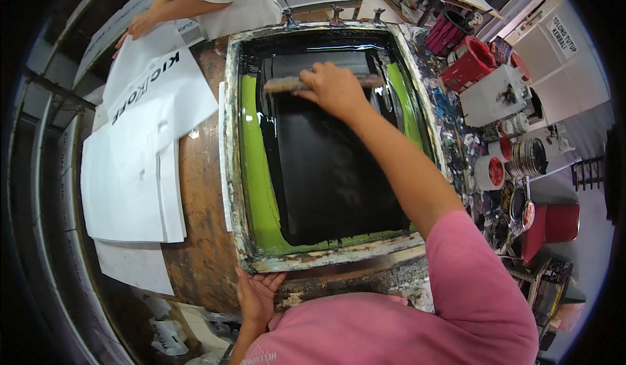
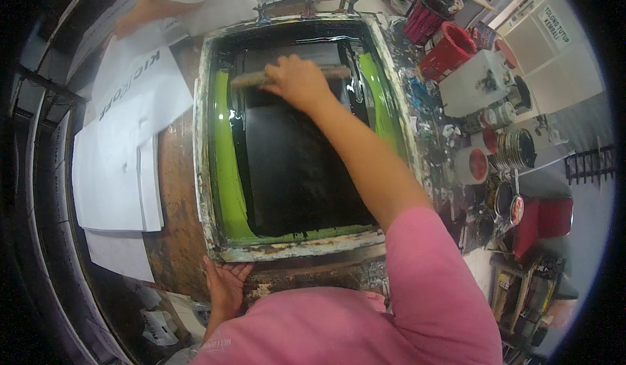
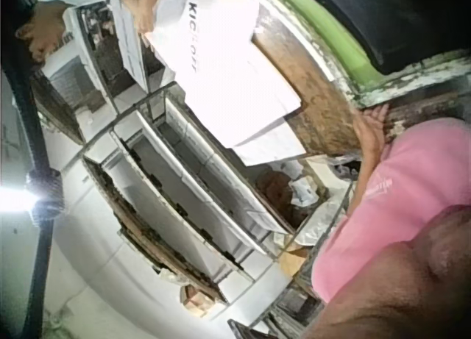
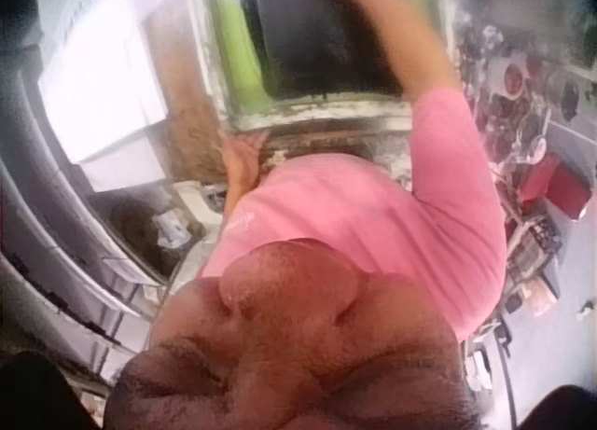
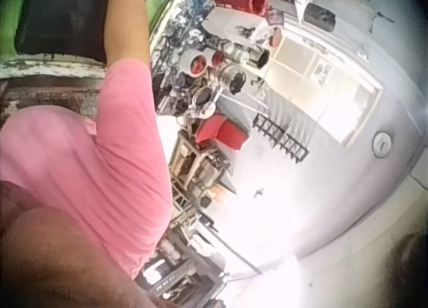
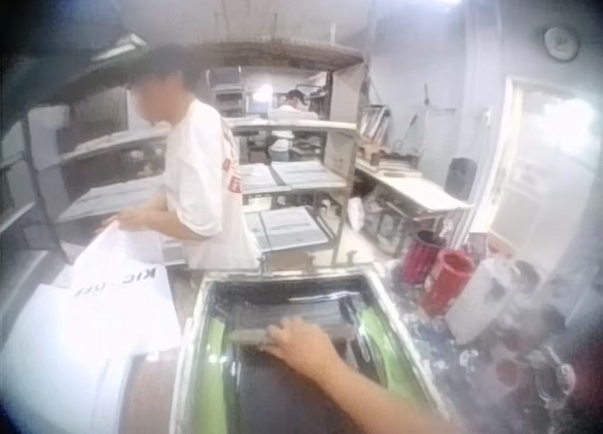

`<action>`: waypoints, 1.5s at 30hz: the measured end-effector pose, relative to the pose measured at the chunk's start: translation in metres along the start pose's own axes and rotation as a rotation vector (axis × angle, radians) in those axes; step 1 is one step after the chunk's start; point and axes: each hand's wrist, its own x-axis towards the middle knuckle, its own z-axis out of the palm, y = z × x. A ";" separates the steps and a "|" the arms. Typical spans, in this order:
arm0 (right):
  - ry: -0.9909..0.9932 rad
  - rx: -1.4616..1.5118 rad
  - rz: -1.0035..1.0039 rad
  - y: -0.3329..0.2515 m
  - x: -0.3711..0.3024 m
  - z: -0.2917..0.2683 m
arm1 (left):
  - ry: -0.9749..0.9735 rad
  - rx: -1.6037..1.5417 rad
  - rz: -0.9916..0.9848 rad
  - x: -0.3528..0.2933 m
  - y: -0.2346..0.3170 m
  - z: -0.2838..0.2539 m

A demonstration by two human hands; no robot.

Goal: The person performs screen printing on white bags by placing a bag under a screen, pulling a squeegee across it, and then lifting the screen to reveal the printed logo.

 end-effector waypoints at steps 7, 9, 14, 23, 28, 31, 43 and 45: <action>-0.062 0.136 0.007 -0.083 -0.119 -0.061 | -0.119 -0.013 0.019 0.005 0.003 -0.003; -0.121 0.159 0.012 -0.109 -0.151 -0.081 | -0.143 -0.014 0.027 0.005 0.005 0.000; -0.226 0.228 0.036 -0.163 -0.213 -0.135 | -0.205 -0.002 0.067 0.007 0.001 -0.004; -0.182 0.183 0.032 -0.166 -0.200 -0.167 | -0.357 -0.069 0.146 0.007 0.004 -0.004; 0.141 -0.036 0.069 -0.196 -0.183 -0.223 | -0.645 -0.115 0.354 -0.023 0.050 0.010; 0.248 -0.024 0.069 -0.179 -0.133 -0.260 | -0.884 -0.199 0.492 -0.038 0.082 0.043; 0.470 -0.095 -0.033 -0.129 -0.001 -0.339 | 0.062 1.894 0.942 0.044 0.019 0.052; 0.396 -0.083 -0.014 -0.127 0.009 -0.347 | 0.048 1.839 0.940 0.040 0.022 0.059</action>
